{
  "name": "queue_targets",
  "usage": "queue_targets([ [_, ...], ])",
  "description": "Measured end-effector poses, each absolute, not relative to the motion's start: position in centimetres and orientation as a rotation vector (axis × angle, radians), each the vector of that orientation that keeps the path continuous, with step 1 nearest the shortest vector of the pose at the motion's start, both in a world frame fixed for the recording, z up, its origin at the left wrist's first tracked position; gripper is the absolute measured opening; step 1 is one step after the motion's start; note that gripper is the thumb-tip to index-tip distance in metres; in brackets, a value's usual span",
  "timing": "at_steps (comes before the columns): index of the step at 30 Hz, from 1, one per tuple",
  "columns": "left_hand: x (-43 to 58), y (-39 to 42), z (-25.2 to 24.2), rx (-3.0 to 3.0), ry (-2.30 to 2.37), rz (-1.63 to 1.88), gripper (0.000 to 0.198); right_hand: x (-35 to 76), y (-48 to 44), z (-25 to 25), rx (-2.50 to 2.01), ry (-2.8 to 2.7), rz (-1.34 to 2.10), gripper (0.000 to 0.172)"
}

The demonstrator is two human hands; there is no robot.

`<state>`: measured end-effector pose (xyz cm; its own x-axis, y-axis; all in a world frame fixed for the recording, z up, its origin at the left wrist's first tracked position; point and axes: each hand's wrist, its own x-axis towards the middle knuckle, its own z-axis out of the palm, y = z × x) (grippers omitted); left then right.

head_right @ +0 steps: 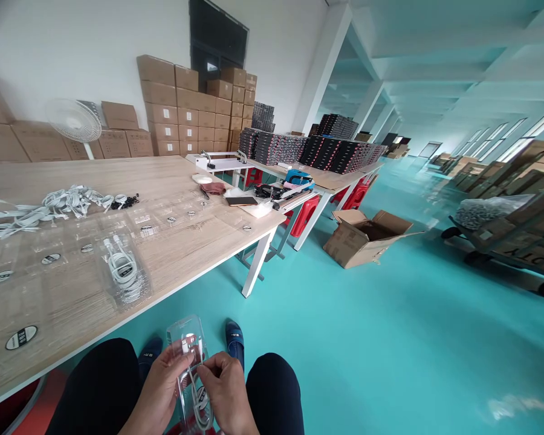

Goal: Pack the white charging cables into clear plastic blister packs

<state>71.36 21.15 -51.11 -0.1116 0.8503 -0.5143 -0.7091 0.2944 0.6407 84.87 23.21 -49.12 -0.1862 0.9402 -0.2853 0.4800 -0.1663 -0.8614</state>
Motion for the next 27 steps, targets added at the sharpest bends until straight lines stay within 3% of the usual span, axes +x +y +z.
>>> queue_targets([
  [4, 72.1, 21.1, -51.6, 0.164, 1.037, 1.337, 0.044, 84.7, 23.4, -49.0, -1.721, -1.711, 1.215, 0.016],
  [12, 74.2, 21.5, -52.6, 0.137, 1.183, 1.415, 0.044, 84.5, 23.4, -48.4, -1.796, -1.85, 1.077, 0.022],
  [16, 73.5, 21.7, -52.6, 0.096, 1.148, 1.371, 0.045, 84.8, 22.8, -47.9, -1.792, -1.934, 1.021, 0.009],
  [21, 72.5, 21.8, -51.9, -0.089, 1.064, 1.413, 0.03, 86.9, 21.3, -49.0, -1.677, -2.054, 1.056, 0.038],
  [27, 72.7, 21.8, -52.0, -0.191, 1.027, 1.462, 0.019, 88.3, 20.7, -52.2, -1.673, -1.712, 1.122, 0.01],
])
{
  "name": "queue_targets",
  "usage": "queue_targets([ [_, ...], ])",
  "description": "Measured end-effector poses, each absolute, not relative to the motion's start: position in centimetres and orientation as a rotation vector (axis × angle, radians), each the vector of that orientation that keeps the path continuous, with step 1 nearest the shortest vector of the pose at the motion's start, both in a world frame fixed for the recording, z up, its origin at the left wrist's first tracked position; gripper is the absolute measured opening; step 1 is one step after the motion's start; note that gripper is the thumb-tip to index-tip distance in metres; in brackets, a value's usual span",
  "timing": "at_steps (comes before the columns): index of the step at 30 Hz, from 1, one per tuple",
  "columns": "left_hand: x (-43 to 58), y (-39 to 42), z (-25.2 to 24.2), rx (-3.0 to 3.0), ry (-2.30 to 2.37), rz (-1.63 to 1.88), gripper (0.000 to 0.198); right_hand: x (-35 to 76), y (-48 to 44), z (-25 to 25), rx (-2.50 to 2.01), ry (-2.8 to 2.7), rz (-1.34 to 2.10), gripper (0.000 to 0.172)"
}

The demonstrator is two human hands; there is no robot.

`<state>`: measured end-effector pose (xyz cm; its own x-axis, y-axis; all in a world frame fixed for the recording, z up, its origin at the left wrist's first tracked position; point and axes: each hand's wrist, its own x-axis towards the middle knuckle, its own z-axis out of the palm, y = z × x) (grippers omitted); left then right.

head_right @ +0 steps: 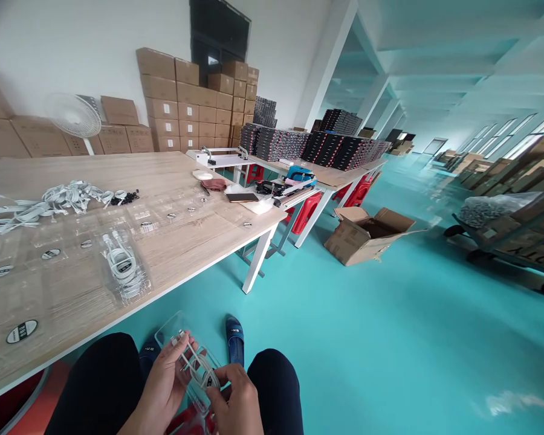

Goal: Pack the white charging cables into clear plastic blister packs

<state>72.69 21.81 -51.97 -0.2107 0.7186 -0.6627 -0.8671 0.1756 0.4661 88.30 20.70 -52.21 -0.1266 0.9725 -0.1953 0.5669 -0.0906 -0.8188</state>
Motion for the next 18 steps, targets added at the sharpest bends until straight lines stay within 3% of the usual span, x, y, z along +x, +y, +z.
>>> queue_targets([
  [2, 72.8, 21.7, -52.0, -0.185, 1.012, 1.468, 0.019, 88.6, 20.9, -53.0, -1.723, -1.624, 1.125, 0.006],
  [7, 72.9, 21.4, -51.3, -0.18, 0.985, 1.515, 0.013, 89.2, 21.5, -53.2, -1.703, -1.432, 1.193, 0.021],
  [13, 72.8, 21.5, -50.4, -0.195, 0.918, 1.494, 0.009, 88.4, 20.8, -52.1, -1.229, -0.712, 1.897, 0.054],
  [18, 72.6, 21.6, -50.7, -0.273, 0.883, 1.56, 0.008, 87.1, 19.4, -53.6, -1.163, -0.379, 2.031, 0.05],
])
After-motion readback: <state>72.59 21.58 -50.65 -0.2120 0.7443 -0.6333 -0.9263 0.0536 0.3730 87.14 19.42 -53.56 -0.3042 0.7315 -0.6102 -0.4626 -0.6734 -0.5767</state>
